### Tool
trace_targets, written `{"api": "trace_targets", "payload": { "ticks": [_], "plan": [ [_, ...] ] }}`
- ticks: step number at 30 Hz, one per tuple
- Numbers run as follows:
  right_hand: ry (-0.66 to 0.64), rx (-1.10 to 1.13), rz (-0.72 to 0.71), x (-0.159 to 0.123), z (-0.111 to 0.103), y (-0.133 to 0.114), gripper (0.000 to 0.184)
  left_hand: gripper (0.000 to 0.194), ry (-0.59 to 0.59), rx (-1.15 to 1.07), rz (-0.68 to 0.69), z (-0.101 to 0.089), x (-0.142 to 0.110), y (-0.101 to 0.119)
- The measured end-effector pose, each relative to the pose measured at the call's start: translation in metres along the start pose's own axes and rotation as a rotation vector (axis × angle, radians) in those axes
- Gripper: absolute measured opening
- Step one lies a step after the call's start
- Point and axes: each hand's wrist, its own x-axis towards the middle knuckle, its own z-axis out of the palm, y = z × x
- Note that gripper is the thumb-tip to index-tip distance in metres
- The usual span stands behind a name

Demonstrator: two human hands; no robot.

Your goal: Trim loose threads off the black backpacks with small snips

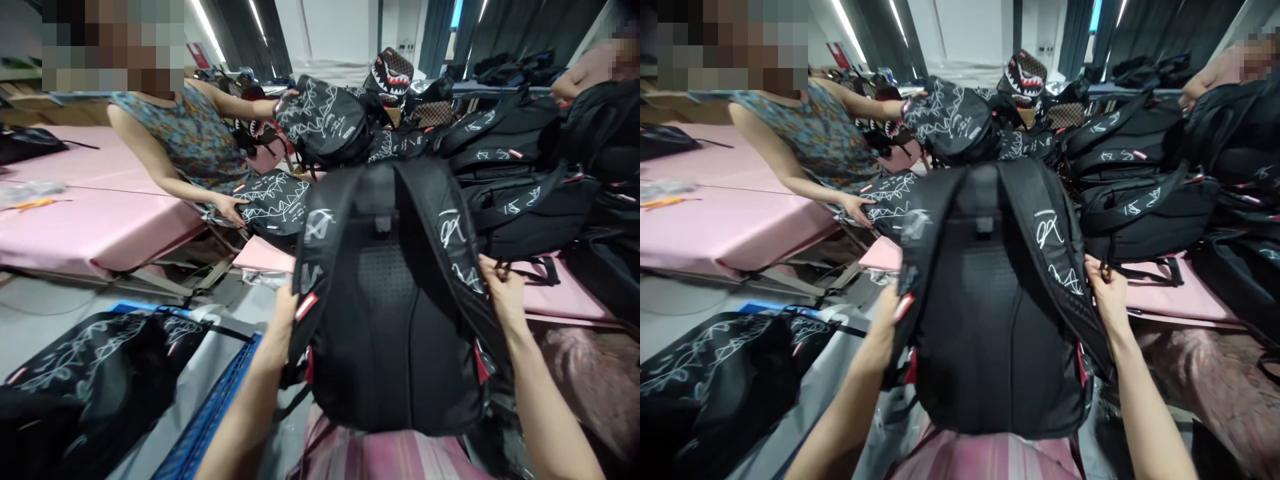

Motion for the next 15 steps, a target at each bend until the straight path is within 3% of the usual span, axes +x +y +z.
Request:
{"api": "trace_targets", "payload": {
  "ticks": [3,6,9,12,15],
  "plan": [
    [-0.103,-0.13,0.165,0.003,-0.013,0.053,0.031,0.036,-0.069,0.084,-0.046,0.052,0.027,-0.02],
    [-0.075,-0.128,0.149,-0.003,-0.026,0.079,0.035,0.045,-0.12,0.092,-0.05,0.071,0.03,-0.034],
    [0.035,-0.244,-0.049,-0.018,-0.03,0.058,0.043,0.052,-0.036,0.142,0.055,0.068,0.021,-0.032],
    [-0.053,-0.602,-0.29,-0.043,-0.02,0.025,0.059,0.054,0.094,0.38,0.275,0.064,0.003,-0.031],
    [-0.147,-0.956,-0.336,-0.07,-0.007,0.016,0.073,0.07,-0.008,0.673,0.525,0.06,-0.017,-0.043]
  ]
}}
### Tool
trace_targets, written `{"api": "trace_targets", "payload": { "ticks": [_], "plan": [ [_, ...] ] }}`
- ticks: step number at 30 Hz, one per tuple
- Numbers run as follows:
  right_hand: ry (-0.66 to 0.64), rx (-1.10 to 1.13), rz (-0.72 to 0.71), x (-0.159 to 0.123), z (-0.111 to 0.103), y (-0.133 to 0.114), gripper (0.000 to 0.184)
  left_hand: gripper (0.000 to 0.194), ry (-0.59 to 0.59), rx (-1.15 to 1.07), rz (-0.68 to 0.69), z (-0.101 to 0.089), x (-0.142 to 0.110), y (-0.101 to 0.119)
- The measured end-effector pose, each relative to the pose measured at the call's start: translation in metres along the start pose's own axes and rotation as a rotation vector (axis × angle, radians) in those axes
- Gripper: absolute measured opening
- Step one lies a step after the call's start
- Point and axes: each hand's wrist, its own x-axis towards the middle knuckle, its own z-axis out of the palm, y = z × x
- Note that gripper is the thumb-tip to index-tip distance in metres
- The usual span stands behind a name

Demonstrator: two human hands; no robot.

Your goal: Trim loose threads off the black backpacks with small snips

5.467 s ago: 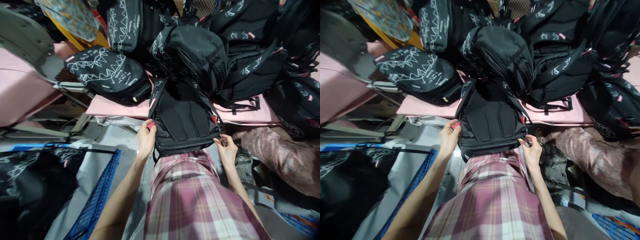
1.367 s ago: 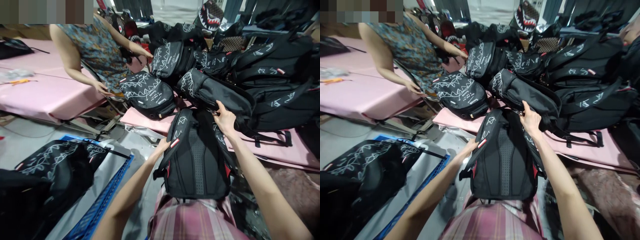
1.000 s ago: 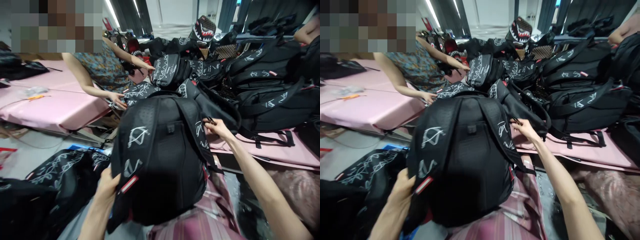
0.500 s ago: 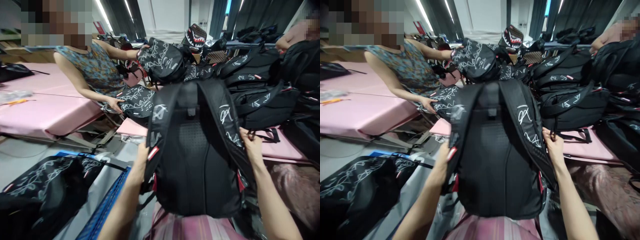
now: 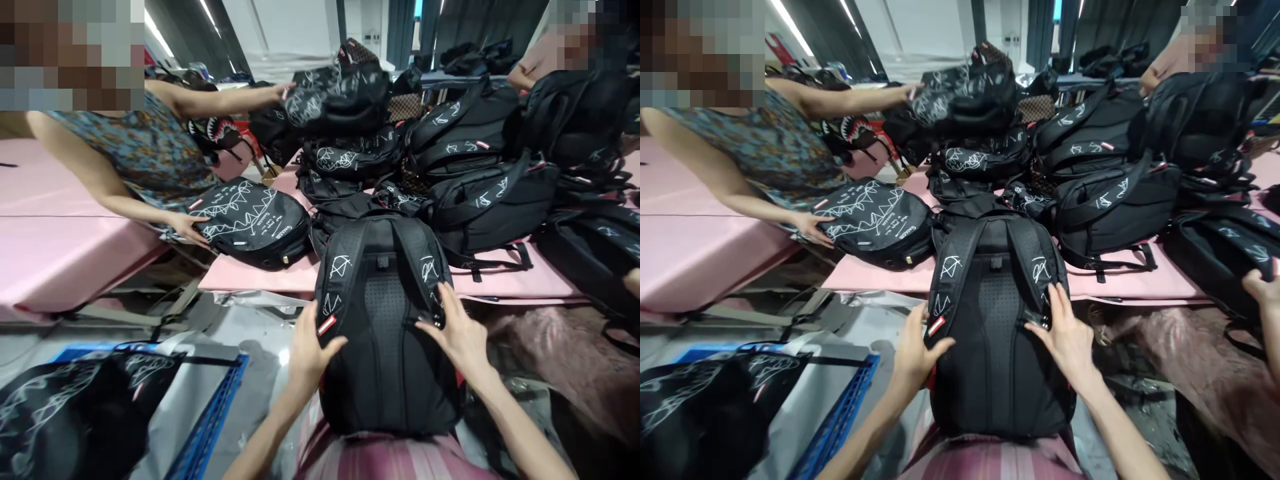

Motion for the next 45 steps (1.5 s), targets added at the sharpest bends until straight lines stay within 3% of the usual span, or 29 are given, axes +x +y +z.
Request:
{"api": "trace_targets", "payload": {
  "ticks": [3,5,7,10,12,15,20,27,32,38,42,45],
  "plan": [
    [-0.05,-0.047,0.053,-0.005,0.004,0.001,0.064,0.055,-0.004,0.092,0.143,-0.004,-0.003,0.0],
    [-0.02,0.171,0.076,0.011,0.0,0.008,0.057,0.044,0.08,0.054,0.132,-0.016,0.019,0.01],
    [0.016,0.509,0.124,0.043,-0.008,0.012,0.05,0.044,0.125,-0.055,0.047,-0.031,0.057,0.03],
    [0.072,0.985,0.277,0.106,-0.016,0.013,0.043,0.048,-0.065,-0.393,-0.151,-0.041,0.12,0.062],
    [0.071,1.191,0.396,0.145,-0.013,0.018,0.038,0.048,-0.183,-0.621,-0.284,-0.036,0.153,0.073],
    [-0.025,1.344,0.606,0.179,-0.001,0.037,0.023,0.05,-0.216,-0.883,-0.447,-0.021,0.178,0.07],
    [-0.18,1.512,0.845,0.179,0.015,0.065,0.019,0.054,-0.256,-1.03,-0.551,-0.013,0.183,0.049],
    [-0.23,1.482,0.704,0.174,0.027,0.073,0.027,0.058,-0.273,-1.117,-0.61,-0.013,0.185,0.036],
    [-0.164,1.447,0.642,0.174,0.036,0.078,0.028,0.058,-0.272,-1.161,-0.614,-0.011,0.184,0.028],
    [-0.103,1.592,0.759,0.171,0.037,0.075,0.016,0.06,-0.281,-1.157,-0.576,-0.011,0.183,0.014],
    [-0.028,1.621,0.944,0.167,0.028,0.066,0.011,0.057,-0.157,-1.053,-0.514,-0.011,0.182,0.01],
    [0.043,1.6,0.965,0.162,0.023,0.064,0.01,0.054,-0.042,-0.896,-0.442,-0.015,0.182,0.005]
  ]
}}
